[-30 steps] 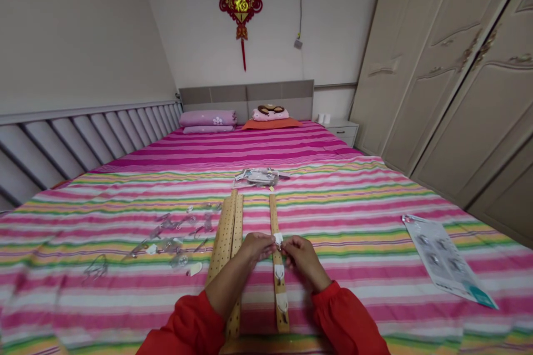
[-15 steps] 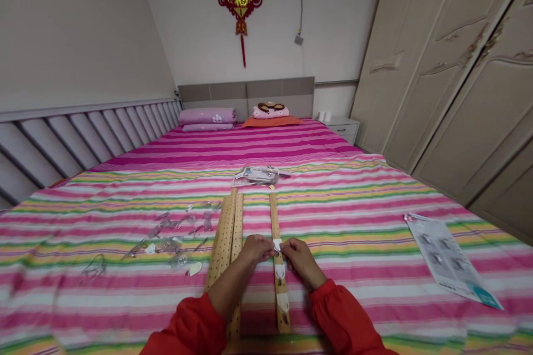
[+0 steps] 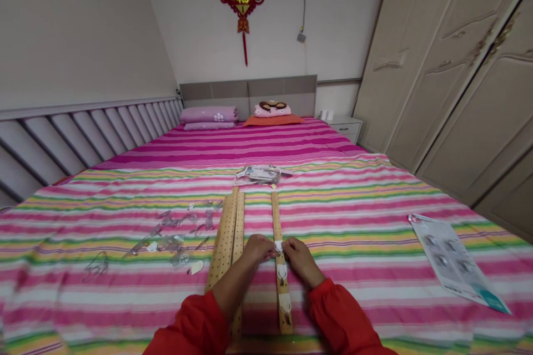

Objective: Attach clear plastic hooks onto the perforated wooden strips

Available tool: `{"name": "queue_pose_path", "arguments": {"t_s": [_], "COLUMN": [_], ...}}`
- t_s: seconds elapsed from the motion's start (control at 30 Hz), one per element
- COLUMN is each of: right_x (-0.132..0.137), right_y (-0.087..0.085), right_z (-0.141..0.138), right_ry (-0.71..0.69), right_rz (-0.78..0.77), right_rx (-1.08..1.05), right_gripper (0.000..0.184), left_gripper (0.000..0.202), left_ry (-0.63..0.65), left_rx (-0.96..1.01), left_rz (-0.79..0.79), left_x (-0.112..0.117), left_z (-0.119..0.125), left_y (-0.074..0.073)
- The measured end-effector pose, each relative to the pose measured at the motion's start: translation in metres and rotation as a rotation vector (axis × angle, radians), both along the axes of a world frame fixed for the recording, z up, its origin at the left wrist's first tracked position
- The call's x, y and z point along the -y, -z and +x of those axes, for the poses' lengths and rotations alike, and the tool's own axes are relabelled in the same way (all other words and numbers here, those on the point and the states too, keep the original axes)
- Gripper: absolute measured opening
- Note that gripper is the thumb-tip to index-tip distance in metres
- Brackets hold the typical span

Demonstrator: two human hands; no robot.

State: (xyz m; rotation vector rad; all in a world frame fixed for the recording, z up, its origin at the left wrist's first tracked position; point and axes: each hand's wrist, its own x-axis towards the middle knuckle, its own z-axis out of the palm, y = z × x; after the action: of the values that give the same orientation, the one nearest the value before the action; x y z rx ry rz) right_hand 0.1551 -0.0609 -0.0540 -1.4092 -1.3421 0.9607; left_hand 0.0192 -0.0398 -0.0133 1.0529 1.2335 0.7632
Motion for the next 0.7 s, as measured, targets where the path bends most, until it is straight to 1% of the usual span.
{"name": "queue_pose_path", "arguments": {"t_s": [0.17,0.4,0.57,0.7], "right_x": [0.000,0.001,0.000,-0.002], "right_y": [0.000,-0.001,0.000,0.003], "right_z": [-0.001,0.000,0.000,0.000], "right_ry": [-0.001,0.009,0.016,0.021], "right_rz": [-0.004,-0.006,-0.009,-0.014], "right_rx": [0.024,0.048,0.052,0.030], "right_gripper": [0.024,0.025,0.024,0.023], "left_gripper": [0.026,0.020,0.022,0.022], "left_ry": [-0.048,-0.099,-0.107,-0.108], "left_rx": [-0.068,-0.121,-0.159,-0.180], "left_rz": [-0.012,-0.038,-0.032,-0.025], "left_x": [-0.003,-0.001,-0.002,0.000], "left_z": [0.002,0.002,0.003,0.005], "left_y": [0.004,0.011,0.014,0.013]}}
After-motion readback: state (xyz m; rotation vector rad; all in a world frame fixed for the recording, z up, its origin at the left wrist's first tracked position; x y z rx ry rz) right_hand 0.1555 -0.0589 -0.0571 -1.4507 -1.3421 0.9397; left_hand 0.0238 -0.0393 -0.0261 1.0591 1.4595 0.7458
